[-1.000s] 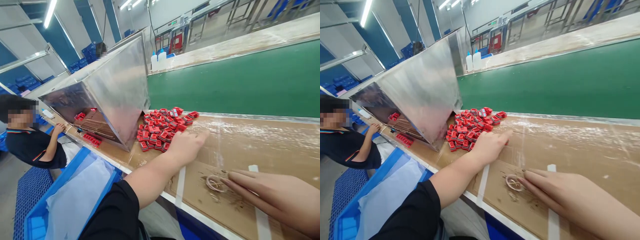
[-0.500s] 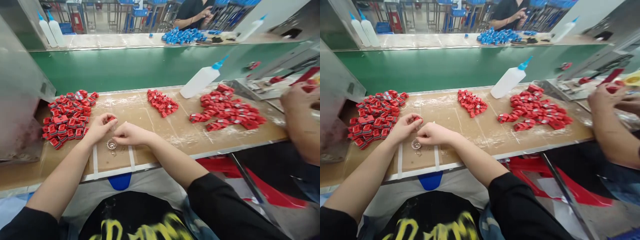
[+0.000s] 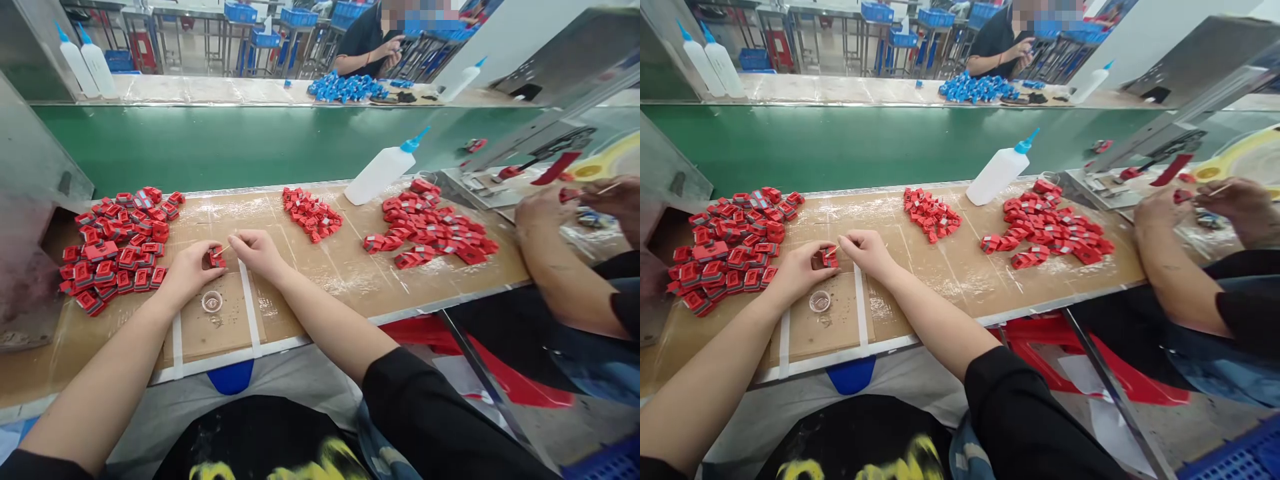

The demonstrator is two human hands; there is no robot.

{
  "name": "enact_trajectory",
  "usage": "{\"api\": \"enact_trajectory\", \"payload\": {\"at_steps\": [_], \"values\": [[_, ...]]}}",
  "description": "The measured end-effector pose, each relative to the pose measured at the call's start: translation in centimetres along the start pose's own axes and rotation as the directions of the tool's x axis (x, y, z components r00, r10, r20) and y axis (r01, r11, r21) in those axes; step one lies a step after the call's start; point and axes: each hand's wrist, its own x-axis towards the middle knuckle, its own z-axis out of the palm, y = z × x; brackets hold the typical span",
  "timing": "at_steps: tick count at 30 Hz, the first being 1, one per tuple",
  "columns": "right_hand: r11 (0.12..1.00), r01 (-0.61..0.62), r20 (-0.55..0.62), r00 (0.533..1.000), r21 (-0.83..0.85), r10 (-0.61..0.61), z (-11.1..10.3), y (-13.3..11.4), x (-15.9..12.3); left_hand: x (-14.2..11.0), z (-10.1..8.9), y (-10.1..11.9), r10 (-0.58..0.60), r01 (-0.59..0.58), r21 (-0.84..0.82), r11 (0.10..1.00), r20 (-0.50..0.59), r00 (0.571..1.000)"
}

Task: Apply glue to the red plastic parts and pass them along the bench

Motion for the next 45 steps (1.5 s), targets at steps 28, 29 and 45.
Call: {"api": "enact_trajectory", "payload": {"at_steps": [28, 29, 45], "values": [[0.890, 0.392, 0.613, 0.770, -0.235, -0.177, -0.1, -3.8, -2.5, 0.3, -0.3, -0.7, -0.138, 0.131, -0.136, 0.982, -0.042, 0.990], [0.878, 0.364, 0.601, 0.791, -0.310, -0.116, -0.7, -3.5, -1.8, 0.3, -0.3, -0.8, -0.150, 0.143, -0.156, 0.977, -0.030, 0.988], [0.496, -0.221, -0.063, 0.947, -0.840, 0.316, -12.1, 1.4, 11.3, -0.2, 0.1, -1.9, -0.111, 0.093, -0.361, 0.928, -0.029, 0.993]]}}
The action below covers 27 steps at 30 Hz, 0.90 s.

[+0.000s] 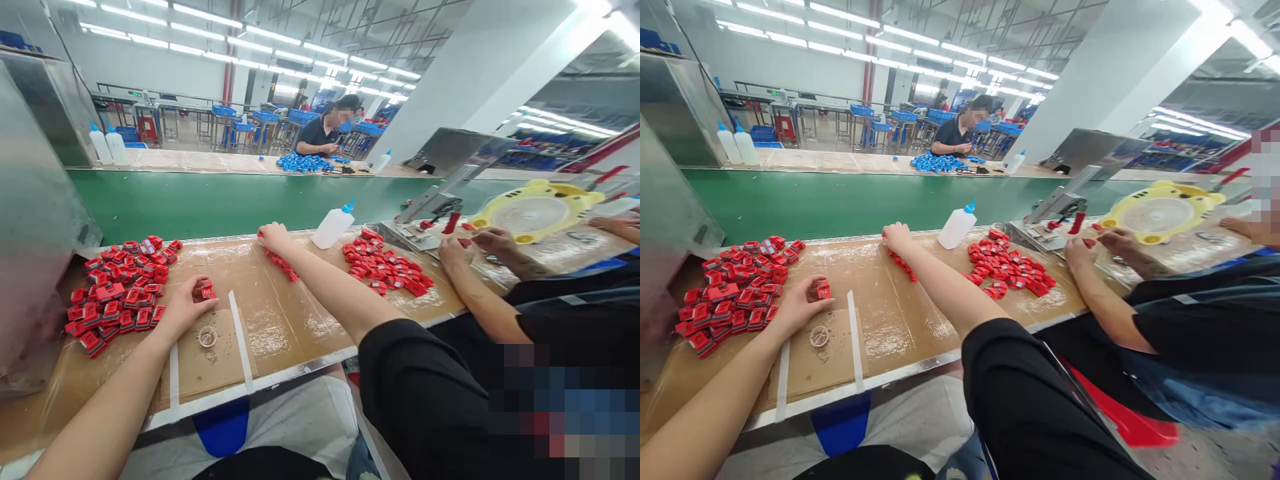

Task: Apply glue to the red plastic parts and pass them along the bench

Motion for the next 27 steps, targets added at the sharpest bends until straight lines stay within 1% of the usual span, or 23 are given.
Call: {"api": "enact_trajectory", "payload": {"at_steps": [2, 3, 4, 5, 6, 7, 8, 9, 10, 12, 14, 16, 19, 22, 24, 27], "values": [[0.994, 0.080, -0.027, 0.997, 0.078, -0.078, 0.8, -1.4, -1.6, 0.0, 0.1, 0.1, -0.009, 0.008, -0.046, 0.999, -0.021, 1.000], [0.979, 0.125, -0.037, 0.992, 0.160, -0.120, 1.4, -2.3, -2.7, 0.0, 0.2, 0.2, -0.009, 0.007, -0.061, 0.998, -0.027, 1.000], [0.945, 0.175, -0.045, 0.985, 0.277, -0.169, 2.0, -3.2, -3.9, 0.0, 0.3, 0.2, -0.003, 0.001, -0.072, 0.997, -0.032, 0.999], [0.883, 0.225, -0.062, 0.974, 0.413, -0.219, 2.8, -4.2, -5.3, 0.0, 0.3, 0.2, 0.007, -0.010, -0.082, 0.997, -0.038, 0.999], [0.795, 0.273, -0.090, 0.959, 0.541, -0.267, 3.7, -5.3, -6.7, 0.0, 0.4, 0.3, 0.019, -0.023, -0.094, 0.995, -0.043, 0.999], [0.702, 0.315, -0.130, 0.944, 0.639, -0.305, 4.6, -6.4, -8.1, -0.1, 0.4, 0.3, 0.030, -0.034, -0.108, 0.994, -0.043, 0.999], [0.632, 0.353, -0.173, 0.928, 0.690, -0.330, 5.5, -7.4, -9.3, -0.1, 0.4, 0.4, 0.038, -0.043, -0.123, 0.991, -0.042, 0.998], [0.604, 0.390, -0.213, 0.914, 0.695, -0.345, 6.3, -8.3, -10.3, -0.1, 0.5, 0.5, 0.040, -0.045, -0.143, 0.989, -0.039, 0.998], [0.607, 0.422, -0.248, 0.902, 0.673, -0.353, 7.0, -9.0, -11.1, -0.2, 0.5, 0.5, 0.035, -0.040, -0.167, 0.985, -0.029, 0.999], [0.656, 0.465, -0.283, 0.884, 0.595, -0.371, 8.2, -9.8, -11.9, -0.2, 0.6, 0.6, 0.015, -0.015, -0.215, 0.976, -0.002, 1.000], [0.699, 0.495, -0.289, 0.869, 0.516, -0.401, 8.9, -9.8, -11.8, -0.2, 0.8, 0.5, 0.010, -0.008, -0.236, 0.972, 0.008, 1.000], [0.710, 0.533, -0.310, 0.846, 0.460, -0.435, 9.4, -9.4, -11.5, -0.2, 0.9, 0.4, 0.020, -0.018, -0.235, 0.972, 0.007, 1.000], [0.675, 0.615, -0.404, 0.785, 0.409, -0.470, 9.8, -8.8, -11.1, -0.1, 1.0, 0.4, 0.009, -0.002, -0.287, 0.958, 0.022, 1.000], [0.637, 0.677, -0.476, 0.726, 0.369, -0.496, 9.8, -8.5, -11.1, -0.2, 0.7, 0.8, -0.059, 0.075, -0.404, 0.912, 0.054, 0.997], [0.622, 0.711, -0.491, 0.690, 0.326, -0.532, 9.6, -8.4, -11.3, -0.4, 0.3, 1.1, -0.091, 0.113, -0.455, 0.884, 0.069, 0.993], [0.599, 0.768, -0.466, 0.626, 0.229, -0.625, 9.1, -8.1, -11.3, -0.6, -0.1, 1.4, -0.074, 0.117, -0.492, 0.863, 0.107, 0.992]]}}
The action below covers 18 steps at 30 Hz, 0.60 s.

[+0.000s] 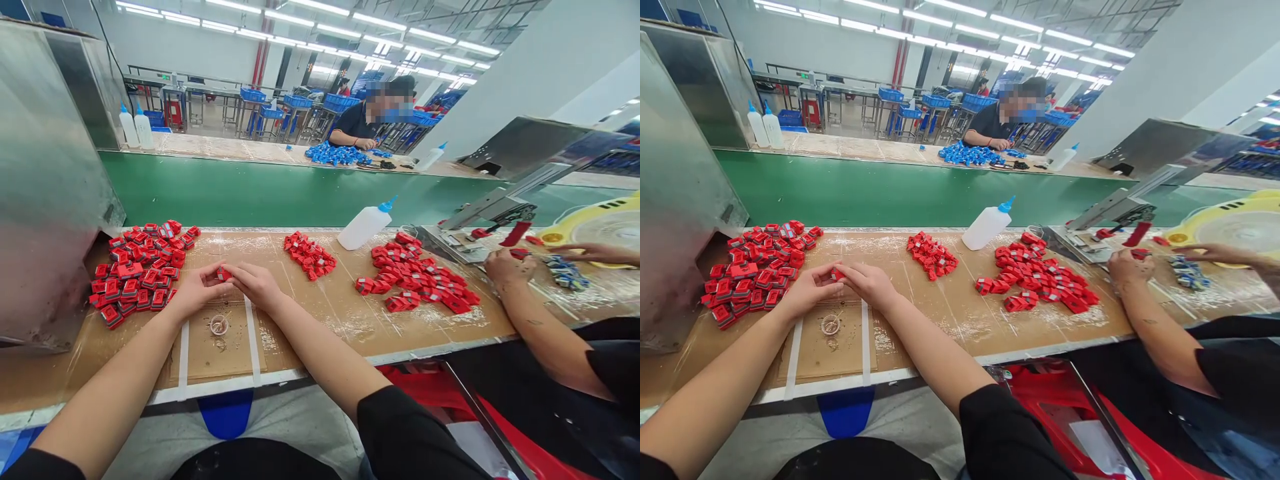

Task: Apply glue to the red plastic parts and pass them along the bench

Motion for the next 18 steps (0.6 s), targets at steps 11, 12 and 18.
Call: {"api": "enact_trajectory", "payload": {"at_steps": [11, 12, 18], "values": [[0.995, 0.084, 0.013, 0.996, -0.047, -0.083, 0.3, 1.2, -0.5, -0.1, -0.2, 0.1, 0.029, -0.007, 0.211, 0.978, -0.102, 0.994], [0.995, 0.094, -0.011, 0.995, -0.045, -0.094, 0.4, 1.1, -0.5, -0.1, -0.2, 0.2, 0.042, -0.016, 0.225, 0.974, -0.115, 0.993], [0.981, 0.194, -0.060, 0.979, -0.003, -0.194, -0.1, 1.1, -0.4, -0.3, -0.5, 0.4, 0.057, -0.034, 0.282, 0.959, -0.074, 0.996]]}}
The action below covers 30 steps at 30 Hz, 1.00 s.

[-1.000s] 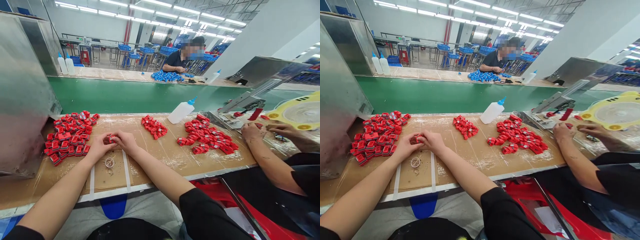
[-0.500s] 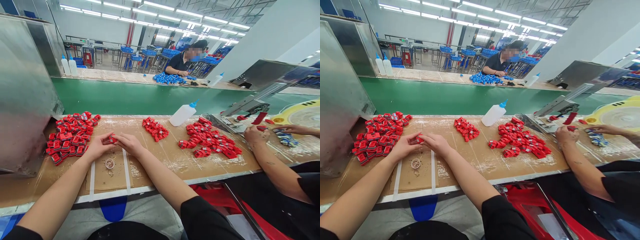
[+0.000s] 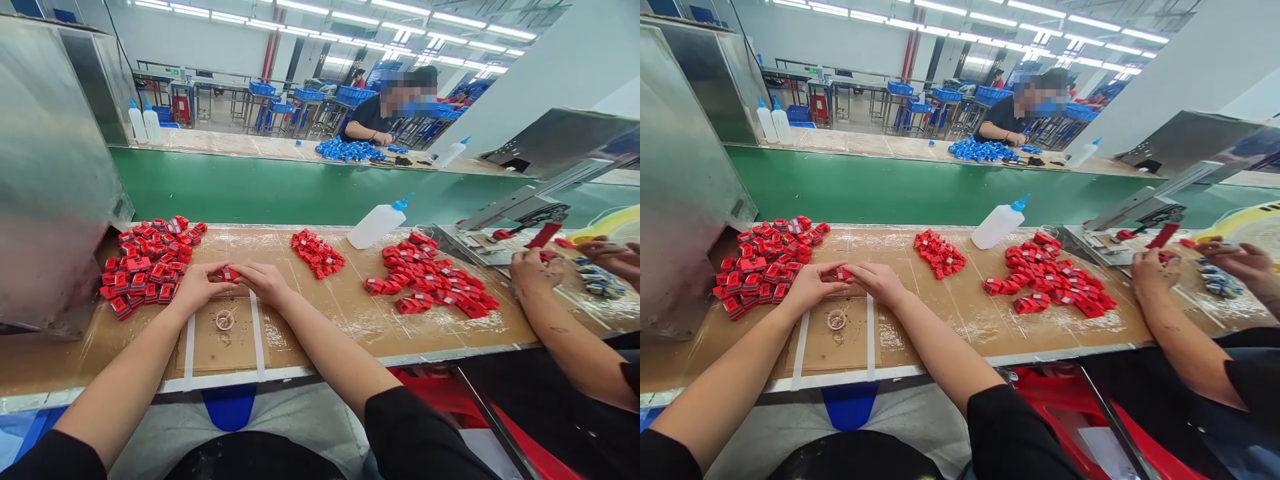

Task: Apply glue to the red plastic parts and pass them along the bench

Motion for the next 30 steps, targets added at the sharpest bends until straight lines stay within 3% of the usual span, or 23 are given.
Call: {"api": "enact_trajectory", "payload": {"at_steps": [3, 10, 13, 17, 21, 25, 28, 30], "values": [[1.000, 0.003, 0.009, 1.000, -0.022, -0.003, 0.0, 0.0, -0.2, 0.0, -0.1, -0.1, 0.013, -0.014, 0.021, 1.000, 0.020, 1.000], [0.988, -0.155, 0.065, 0.986, -0.024, 0.156, 0.7, -0.4, -0.2, 0.3, -0.1, -0.5, 0.007, -0.007, 0.000, 1.000, -0.041, 0.999], [0.986, -0.169, 0.091, 0.981, -0.010, 0.169, 0.2, -0.6, 0.1, 0.5, 0.3, -0.8, -0.078, 0.061, -0.179, 0.982, -0.088, 0.993], [0.961, -0.228, 0.142, 0.968, 0.155, 0.206, -0.5, -1.0, 0.6, 0.7, 1.0, -1.2, -0.108, 0.084, -0.413, 0.907, -0.033, 0.994], [0.776, -0.421, 0.214, 0.907, 0.470, 0.362, 0.3, -1.3, 1.1, 1.1, 1.9, -1.7, 0.001, -0.007, -0.449, 0.893, -0.014, 1.000], [0.596, -0.557, 0.330, 0.828, 0.578, 0.454, 1.5, -1.1, 1.2, 1.7, 2.5, -2.1, 0.136, -0.129, -0.358, 0.925, -0.006, 0.991], [0.569, -0.532, 0.292, 0.838, 0.627, 0.461, 1.6, -0.6, 1.3, 2.3, 2.7, -2.3, 0.181, -0.183, -0.318, 0.931, -0.034, 0.983], [0.600, -0.483, 0.264, 0.869, 0.637, 0.419, 1.3, -0.4, 1.6, 2.4, 3.0, -2.1, 0.172, -0.182, -0.325, 0.928, -0.060, 0.983]]}}
